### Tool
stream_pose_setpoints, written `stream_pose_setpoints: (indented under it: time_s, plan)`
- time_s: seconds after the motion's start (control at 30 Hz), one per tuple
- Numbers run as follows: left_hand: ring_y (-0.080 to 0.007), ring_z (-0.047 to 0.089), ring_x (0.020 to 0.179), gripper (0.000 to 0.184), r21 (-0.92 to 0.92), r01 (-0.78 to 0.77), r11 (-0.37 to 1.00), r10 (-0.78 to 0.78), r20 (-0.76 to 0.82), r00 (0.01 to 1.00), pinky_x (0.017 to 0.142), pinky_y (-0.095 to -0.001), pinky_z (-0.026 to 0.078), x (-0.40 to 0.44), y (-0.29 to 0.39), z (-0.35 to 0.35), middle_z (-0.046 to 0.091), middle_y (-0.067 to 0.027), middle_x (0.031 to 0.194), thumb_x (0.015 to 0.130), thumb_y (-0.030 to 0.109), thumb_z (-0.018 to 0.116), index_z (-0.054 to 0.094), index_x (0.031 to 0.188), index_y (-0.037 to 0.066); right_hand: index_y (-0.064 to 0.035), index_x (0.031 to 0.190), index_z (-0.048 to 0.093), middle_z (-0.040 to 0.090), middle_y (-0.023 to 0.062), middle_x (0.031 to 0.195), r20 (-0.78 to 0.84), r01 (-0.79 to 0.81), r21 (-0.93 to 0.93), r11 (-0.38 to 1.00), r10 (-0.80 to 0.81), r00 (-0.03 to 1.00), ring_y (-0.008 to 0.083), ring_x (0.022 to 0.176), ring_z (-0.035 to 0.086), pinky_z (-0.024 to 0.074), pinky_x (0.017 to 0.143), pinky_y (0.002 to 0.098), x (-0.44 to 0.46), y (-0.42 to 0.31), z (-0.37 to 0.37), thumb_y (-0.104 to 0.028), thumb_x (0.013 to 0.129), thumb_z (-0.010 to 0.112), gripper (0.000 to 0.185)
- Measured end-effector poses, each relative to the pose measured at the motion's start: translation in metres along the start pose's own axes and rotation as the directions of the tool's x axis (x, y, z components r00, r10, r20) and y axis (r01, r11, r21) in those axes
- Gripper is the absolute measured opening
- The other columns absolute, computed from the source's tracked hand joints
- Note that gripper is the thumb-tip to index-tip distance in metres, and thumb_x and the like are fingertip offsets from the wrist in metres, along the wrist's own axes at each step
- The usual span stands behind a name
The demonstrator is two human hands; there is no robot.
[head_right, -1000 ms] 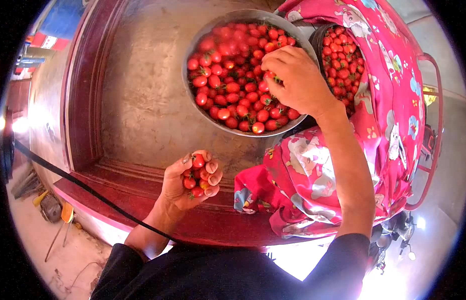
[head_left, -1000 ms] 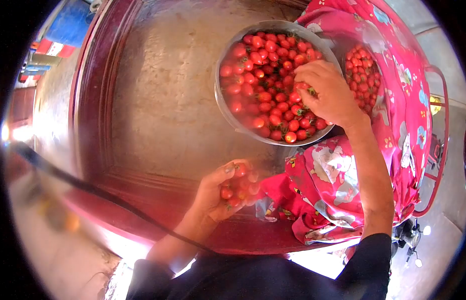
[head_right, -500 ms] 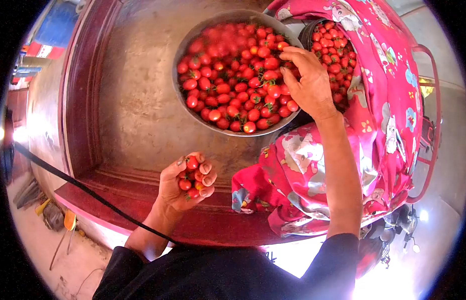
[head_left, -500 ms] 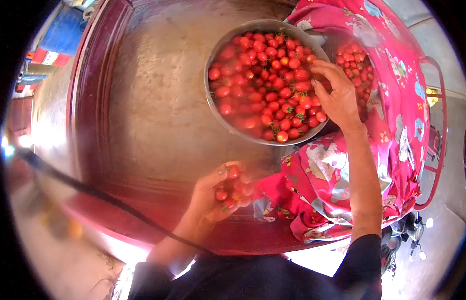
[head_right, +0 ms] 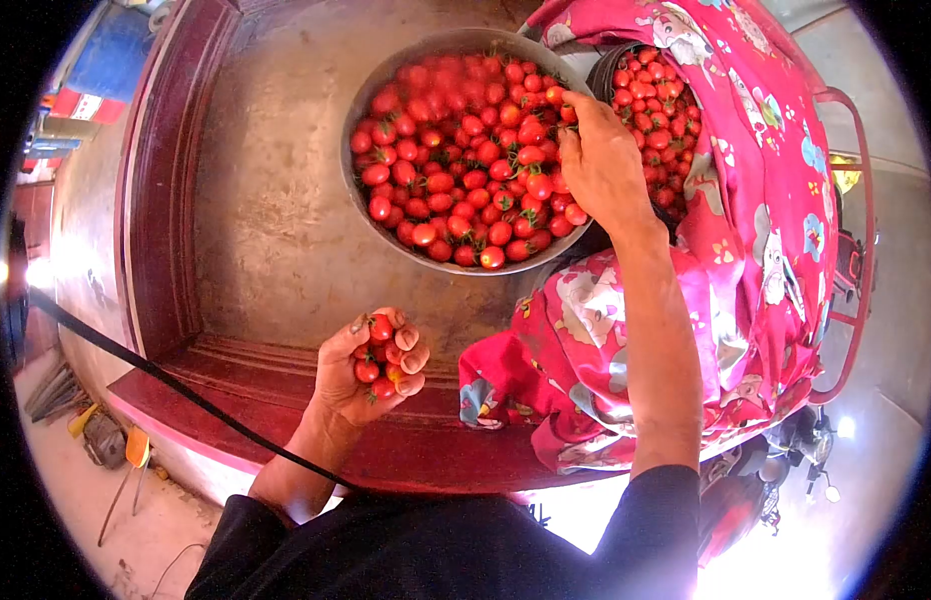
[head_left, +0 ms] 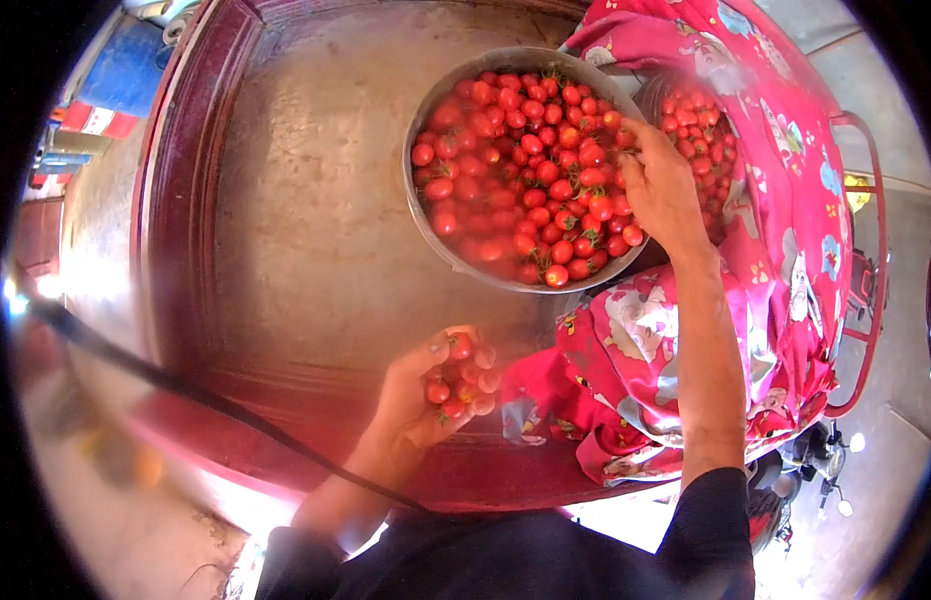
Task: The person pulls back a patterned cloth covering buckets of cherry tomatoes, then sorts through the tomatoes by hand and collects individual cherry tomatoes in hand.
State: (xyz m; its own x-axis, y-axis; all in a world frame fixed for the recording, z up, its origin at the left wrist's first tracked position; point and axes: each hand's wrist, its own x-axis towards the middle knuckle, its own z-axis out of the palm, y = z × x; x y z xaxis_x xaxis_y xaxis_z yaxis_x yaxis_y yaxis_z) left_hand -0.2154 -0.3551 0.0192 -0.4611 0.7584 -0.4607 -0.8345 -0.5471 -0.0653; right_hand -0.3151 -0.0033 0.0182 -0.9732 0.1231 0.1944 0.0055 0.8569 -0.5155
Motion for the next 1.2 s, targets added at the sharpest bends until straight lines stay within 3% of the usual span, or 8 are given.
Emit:
stream_pose_setpoints:
  time_s: [0.43, 0.5, 0.53, 0.63, 0.8, 0.87, 0.97, 1.2]
  plan:
    - [-0.0243, 0.058, 0.09, 0.033, 0.011, 0.01, 1.0, -0.01, -0.003, 1.0, 0.064, -0.0374, 0.051, 0.001, -0.001, -0.003, 0.067, -0.0095, 0.102, 0.093, 0.033, 0.07, 0.064, 0.112, 0.007, -0.004, 0.123, 0.06, 0.068, 0.0221, 0.113, -0.038, 0.1, -0.064, 0.993, -0.103, 0.994, 0.0428, 0.107, 0.066, 0.0529, 0.094, 0.0484, -0.012, -0.034, 0.01, -0.011, 0.092, 0.069, 0.032]
    - [-0.0244, 0.059, 0.09, 0.032, 0.02, 0.011, 1.0, -0.011, -0.004, 1.0, 0.064, -0.0375, 0.051, 0.001, -0.001, -0.003, 0.067, -0.0094, 0.102, 0.093, 0.033, 0.07, 0.063, 0.112, 0.008, -0.0037, 0.119, 0.062, 0.069, 0.0207, 0.11, 0.015, 0.234, -0.009, 0.972, -0.234, 0.972, 0.0423, 0.104, 0.067, 0.0536, 0.092, 0.0481, -0.013, -0.047, 0.006, -0.011, 0.093, 0.068, 0.028]
    - [-0.0244, 0.059, 0.09, 0.032, 0.019, 0.011, 1.0, -0.011, -0.003, 1.0, 0.064, -0.0375, 0.051, 0.001, -0.001, -0.002, 0.067, -0.0094, 0.102, 0.093, 0.033, 0.07, 0.063, 0.112, 0.008, -0.0031, 0.117, 0.063, 0.069, 0.0204, 0.11, 0.136, 0.131, 0.083, 0.988, -0.141, 0.981, 0.0415, 0.103, 0.067, 0.0539, 0.092, 0.0478, -0.012, -0.059, -0.001, -0.01, 0.094, 0.068, 0.025]
    - [-0.0246, 0.059, 0.091, 0.031, 0.018, 0.001, 1.0, -0.001, -0.002, 1.0, 0.065, -0.0375, 0.051, 0.001, -0.001, -0.001, 0.067, -0.0094, 0.103, 0.093, 0.032, 0.07, 0.063, 0.112, 0.008, -0.0024, 0.117, 0.063, 0.07, 0.0206, 0.111, 0.016, 0.161, 0.09, 0.983, -0.163, 0.987, 0.0409, 0.105, 0.067, 0.0542, 0.092, 0.0478, -0.003, -0.047, 0.001, -0.011, 0.094, 0.068, 0.025]
    - [-0.0251, 0.059, 0.09, 0.031, 0.047, -0.01, 0.999, 0.012, -0.032, 0.999, 0.064, -0.0373, 0.051, -0.001, -0.001, 0.001, 0.066, -0.0089, 0.101, 0.093, 0.032, 0.07, 0.063, 0.113, 0.008, -0.0001, 0.118, 0.063, 0.068, 0.0251, 0.111, -0.076, 0.096, -0.208, 0.973, -0.114, 0.991, 0.0442, 0.103, 0.066, 0.0538, 0.092, 0.0507, 0.021, -0.014, 0.014, -0.015, 0.096, 0.063, 0.027]
    - [-0.0252, 0.059, 0.09, 0.031, 0.049, -0.01, 0.999, 0.011, -0.022, 1.0, 0.064, -0.0373, 0.051, 0.0, -0.001, 0.002, 0.065, -0.0088, 0.101, 0.093, 0.032, 0.07, 0.062, 0.112, 0.008, -0.0017, 0.118, 0.063, 0.069, 0.0227, 0.11, -0.07, 0.206, -0.33, 0.921, -0.242, 0.968, 0.0415, 0.103, 0.065, 0.0525, 0.094, 0.0503, 0.02, -0.012, 0.033, -0.02, 0.095, 0.064, 0.029]
    - [-0.0254, 0.059, 0.09, 0.031, 0.05, -0.001, 0.999, 0.003, -0.027, 1.0, 0.064, -0.0372, 0.051, 0.0, 0.0, 0.001, 0.065, -0.0087, 0.101, 0.093, 0.032, 0.07, 0.062, 0.111, 0.008, -0.0036, 0.119, 0.063, 0.069, 0.0204, 0.109, -0.041, 0.181, -0.268, 0.946, -0.199, 0.979, 0.0387, 0.103, 0.065, 0.0509, 0.096, 0.0494, 0.012, -0.042, 0.046, -0.024, 0.095, 0.064, 0.032]
    - [-0.0243, 0.059, 0.09, 0.032, 0.056, 0.001, 0.998, 0.004, -0.076, 0.997, 0.064, -0.037, 0.051, -0.001, -0.001, 0.002, 0.065, -0.0086, 0.101, 0.093, 0.034, 0.07, 0.062, 0.11, 0.008, -0.0023, 0.136, 0.056, 0.061, 0.0189, 0.134, 0.119, 0.111, -0.11, 0.988, -0.098, 0.988, 0.0392, 0.129, 0.055, 0.0461, 0.108, 0.0488, -0.003, -0.095, 0.067, -0.02, 0.094, 0.069, 0.048]
